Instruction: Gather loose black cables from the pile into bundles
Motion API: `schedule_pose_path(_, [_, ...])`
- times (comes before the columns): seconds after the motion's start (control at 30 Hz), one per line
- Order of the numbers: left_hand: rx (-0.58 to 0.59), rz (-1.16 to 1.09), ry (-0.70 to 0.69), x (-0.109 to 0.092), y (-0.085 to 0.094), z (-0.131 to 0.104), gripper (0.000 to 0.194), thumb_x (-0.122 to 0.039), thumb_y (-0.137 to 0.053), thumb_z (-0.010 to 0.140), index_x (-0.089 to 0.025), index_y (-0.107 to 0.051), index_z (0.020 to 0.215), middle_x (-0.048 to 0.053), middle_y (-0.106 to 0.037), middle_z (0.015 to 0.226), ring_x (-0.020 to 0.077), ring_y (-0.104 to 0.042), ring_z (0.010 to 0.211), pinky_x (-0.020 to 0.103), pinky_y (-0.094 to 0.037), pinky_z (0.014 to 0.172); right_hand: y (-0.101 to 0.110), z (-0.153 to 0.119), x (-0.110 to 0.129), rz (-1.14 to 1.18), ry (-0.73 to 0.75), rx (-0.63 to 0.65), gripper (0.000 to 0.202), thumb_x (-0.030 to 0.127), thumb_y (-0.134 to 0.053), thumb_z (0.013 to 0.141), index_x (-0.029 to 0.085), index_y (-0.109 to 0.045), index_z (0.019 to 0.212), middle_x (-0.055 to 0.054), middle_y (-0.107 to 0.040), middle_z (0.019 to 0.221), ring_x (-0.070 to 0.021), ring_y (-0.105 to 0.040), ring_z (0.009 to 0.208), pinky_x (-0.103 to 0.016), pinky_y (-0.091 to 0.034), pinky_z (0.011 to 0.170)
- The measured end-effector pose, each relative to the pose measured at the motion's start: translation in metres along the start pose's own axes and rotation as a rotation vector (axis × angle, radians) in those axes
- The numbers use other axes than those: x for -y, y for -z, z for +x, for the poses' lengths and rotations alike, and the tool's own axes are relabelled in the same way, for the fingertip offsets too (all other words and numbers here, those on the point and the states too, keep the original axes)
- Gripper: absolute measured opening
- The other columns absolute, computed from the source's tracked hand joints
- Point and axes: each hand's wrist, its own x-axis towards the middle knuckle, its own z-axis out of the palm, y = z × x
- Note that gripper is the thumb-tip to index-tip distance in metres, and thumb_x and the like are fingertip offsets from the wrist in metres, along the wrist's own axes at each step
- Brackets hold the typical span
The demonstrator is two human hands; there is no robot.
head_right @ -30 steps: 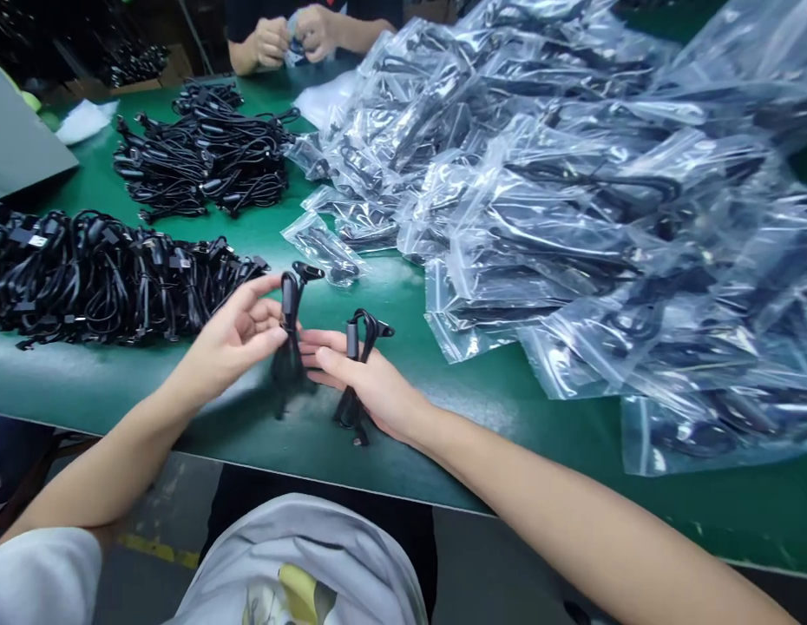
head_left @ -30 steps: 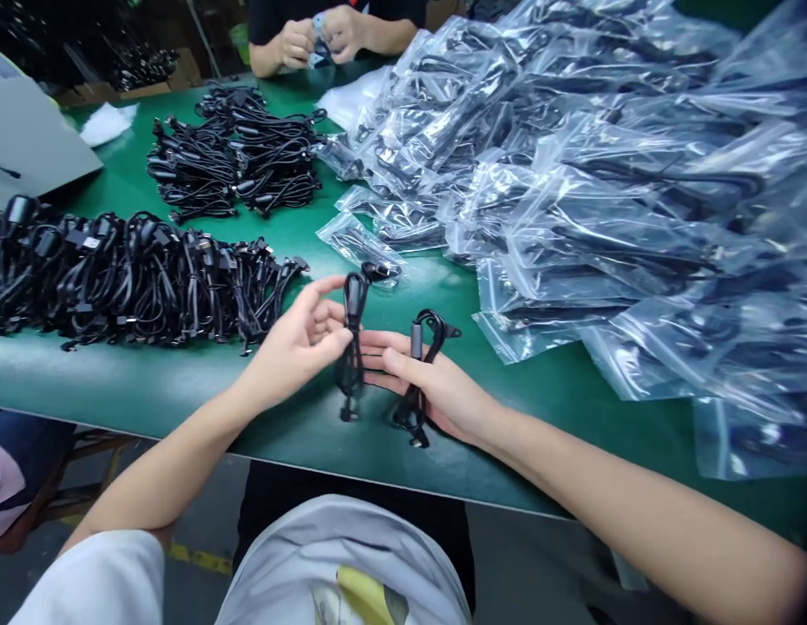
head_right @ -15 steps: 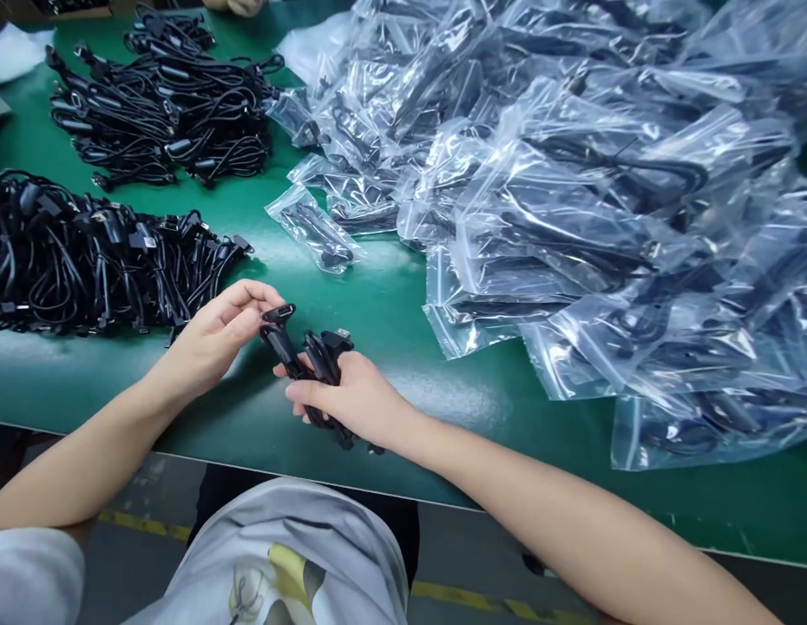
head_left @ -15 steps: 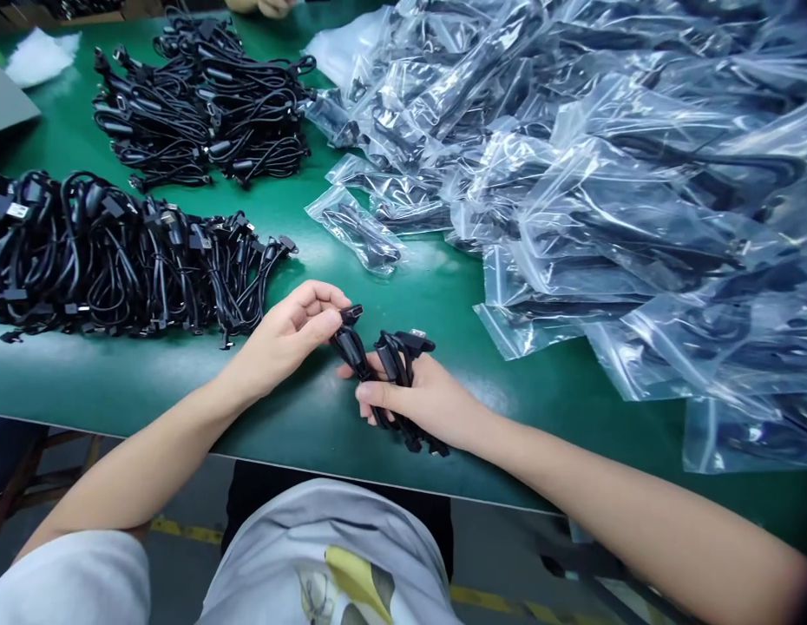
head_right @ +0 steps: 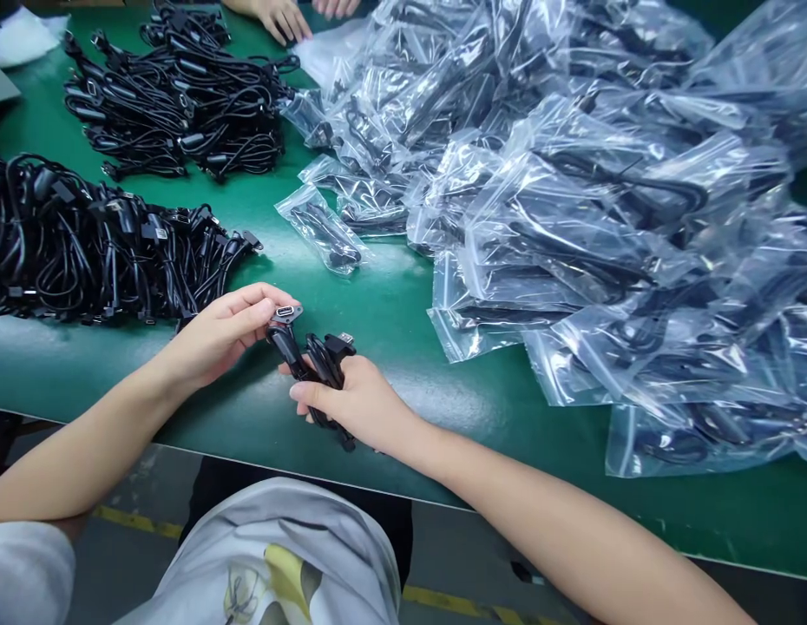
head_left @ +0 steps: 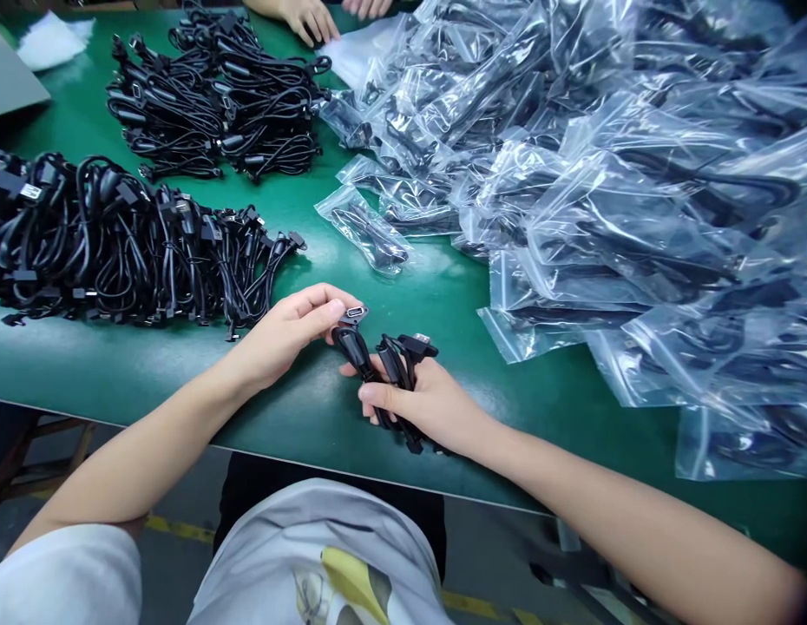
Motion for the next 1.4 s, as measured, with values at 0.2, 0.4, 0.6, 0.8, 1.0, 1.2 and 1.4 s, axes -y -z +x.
schedule_pose_path(0.2, [-0.049,0.078,-0.028,0.005,-0.006,-0.002,0.049,-0.041,-0.082,0.074,-0.019,-0.054,0.109,-0.001,-0.06,0.09,0.0111,-0.06,0.073,0.024,-0.048,0.068,-0.001,0.0,0.0,0.051,0.012,-0.052,0.029,0.029,-0.072,0.078,0.015,-0.072,0.104,0.001,-0.067,0.066,-0.0139,-0.062,0.059,-0.027,-0.047,0.059])
schedule_pose_path(0.4, [-0.019,0.071,0.033,0.007,-0.015,-0.005,0.051,-0.037,-0.085,0.071,-0.02,-0.047,0.1,-0.003,-0.064,0.08,0.0125,-0.065,0.063,0.025,-0.051,0.063,-0.003,0.001,-0.002,-0.038,0.03,-0.098,0.01,0.026,-0.07,0.078,0.017,-0.067,0.077,0.0,-0.067,0.065,-0.0139,-0.061,0.06,-0.027,-0.048,0.061])
schedule_pose_path(0.6, [0.041,-0.004,0.083,0.005,-0.015,-0.002,0.04,-0.042,-0.082,0.075,-0.015,-0.054,0.086,-0.002,-0.063,0.074,0.0097,-0.061,0.064,0.022,-0.048,0.063,-0.003,0.001,0.001,-0.012,-0.019,-0.101,0.022,0.025,-0.068,0.079,0.015,-0.07,0.099,0.0,-0.067,0.066,-0.0139,-0.062,0.059,-0.025,-0.048,0.057])
schedule_pose_path(0.8, [0.137,-0.05,0.068,0.009,-0.005,-0.002,0.03,-0.038,-0.078,0.081,-0.013,-0.061,0.083,0.0,-0.065,0.074,0.0104,-0.061,0.071,0.023,-0.047,0.071,-0.001,0.001,0.002,-0.017,0.004,-0.084,0.022,0.027,-0.067,0.08,0.014,-0.069,0.098,0.001,-0.067,0.066,-0.0135,-0.062,0.059,-0.025,-0.048,0.056])
schedule_pose_path(1.0, [0.116,-0.006,0.097,0.012,-0.005,-0.001,0.034,-0.039,-0.083,0.074,-0.014,-0.065,0.089,0.002,-0.069,0.082,0.0128,-0.063,0.072,0.026,-0.049,0.073,-0.002,0.001,0.003,0.014,0.002,-0.091,0.018,0.024,-0.069,0.078,0.014,-0.068,0.093,0.002,-0.066,0.063,-0.0115,-0.06,0.056,-0.023,-0.046,0.054])
schedule_pose_path(1.2, [0.142,-0.026,0.106,0.01,-0.005,0.0,0.027,-0.035,-0.081,0.078,-0.014,-0.065,0.085,0.002,-0.069,0.078,0.0138,-0.063,0.073,0.027,-0.049,0.075,-0.002,0.002,0.0,0.036,0.021,-0.084,0.018,0.024,-0.068,0.08,0.014,-0.068,0.094,0.001,-0.066,0.064,-0.0121,-0.061,0.055,-0.023,-0.046,0.051])
schedule_pose_path(1.4, [0.214,-0.047,0.075,0.007,-0.001,0.0,0.025,-0.036,-0.077,0.081,-0.013,-0.067,0.087,0.002,-0.066,0.079,0.0139,-0.061,0.076,0.028,-0.047,0.077,0.002,0.003,-0.004,0.07,0.05,-0.034,0.021,0.028,-0.071,0.08,0.014,-0.069,0.096,0.001,-0.068,0.066,-0.0117,-0.063,0.057,-0.023,-0.049,0.053])
